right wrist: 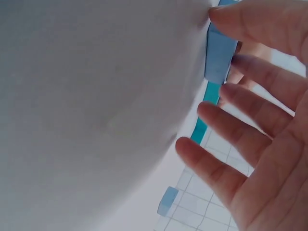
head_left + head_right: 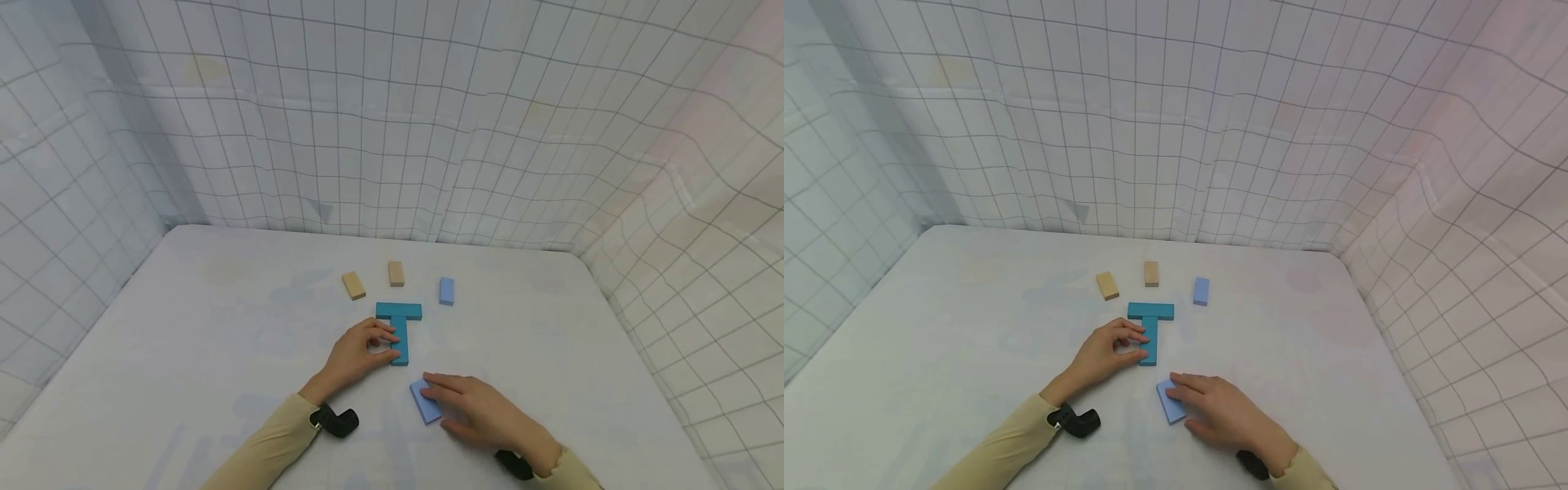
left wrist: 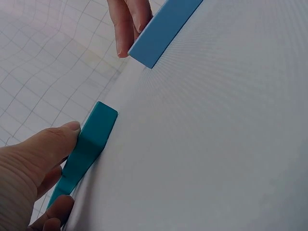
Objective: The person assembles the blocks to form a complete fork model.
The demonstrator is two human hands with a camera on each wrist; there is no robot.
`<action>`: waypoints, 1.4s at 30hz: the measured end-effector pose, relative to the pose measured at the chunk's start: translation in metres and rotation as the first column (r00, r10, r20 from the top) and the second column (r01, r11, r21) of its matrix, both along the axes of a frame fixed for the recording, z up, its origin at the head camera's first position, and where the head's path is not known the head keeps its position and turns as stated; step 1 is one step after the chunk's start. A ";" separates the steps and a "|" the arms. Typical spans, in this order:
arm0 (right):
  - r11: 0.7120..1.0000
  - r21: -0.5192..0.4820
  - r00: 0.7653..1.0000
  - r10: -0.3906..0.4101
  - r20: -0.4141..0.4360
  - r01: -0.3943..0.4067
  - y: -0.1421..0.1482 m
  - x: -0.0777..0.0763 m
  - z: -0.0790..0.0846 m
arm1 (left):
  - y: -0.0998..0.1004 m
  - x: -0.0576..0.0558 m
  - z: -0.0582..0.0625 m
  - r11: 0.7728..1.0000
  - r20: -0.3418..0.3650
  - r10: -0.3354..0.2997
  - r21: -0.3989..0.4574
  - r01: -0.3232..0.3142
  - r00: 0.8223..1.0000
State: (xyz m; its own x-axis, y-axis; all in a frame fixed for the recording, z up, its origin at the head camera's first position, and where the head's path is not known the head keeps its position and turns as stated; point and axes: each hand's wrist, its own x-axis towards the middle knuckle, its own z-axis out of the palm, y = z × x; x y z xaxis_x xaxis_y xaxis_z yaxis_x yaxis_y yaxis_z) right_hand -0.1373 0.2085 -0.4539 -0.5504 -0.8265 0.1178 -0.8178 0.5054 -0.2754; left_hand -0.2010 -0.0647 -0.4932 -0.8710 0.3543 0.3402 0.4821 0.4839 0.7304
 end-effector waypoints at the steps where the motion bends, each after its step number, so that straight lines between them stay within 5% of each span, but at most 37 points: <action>1: 1.000 0.005 1.000 0.005 -0.001 -0.005 0.001 0.000 0.000 | 0.000 0.000 0.000 1.000 -0.001 0.001 -0.003 -0.001 1.000; 25: 0.998 -0.002 0.996 0.066 -0.066 -0.066 -0.004 -0.003 -0.002 | 0.002 0.001 0.002 1.000 0.016 0.018 -0.004 -0.018 1.000; 42: 0.998 0.047 0.989 0.036 -0.143 -0.029 -0.015 0.000 0.004 | 0.001 0.001 0.002 1.000 0.010 0.009 -0.002 -0.009 1.000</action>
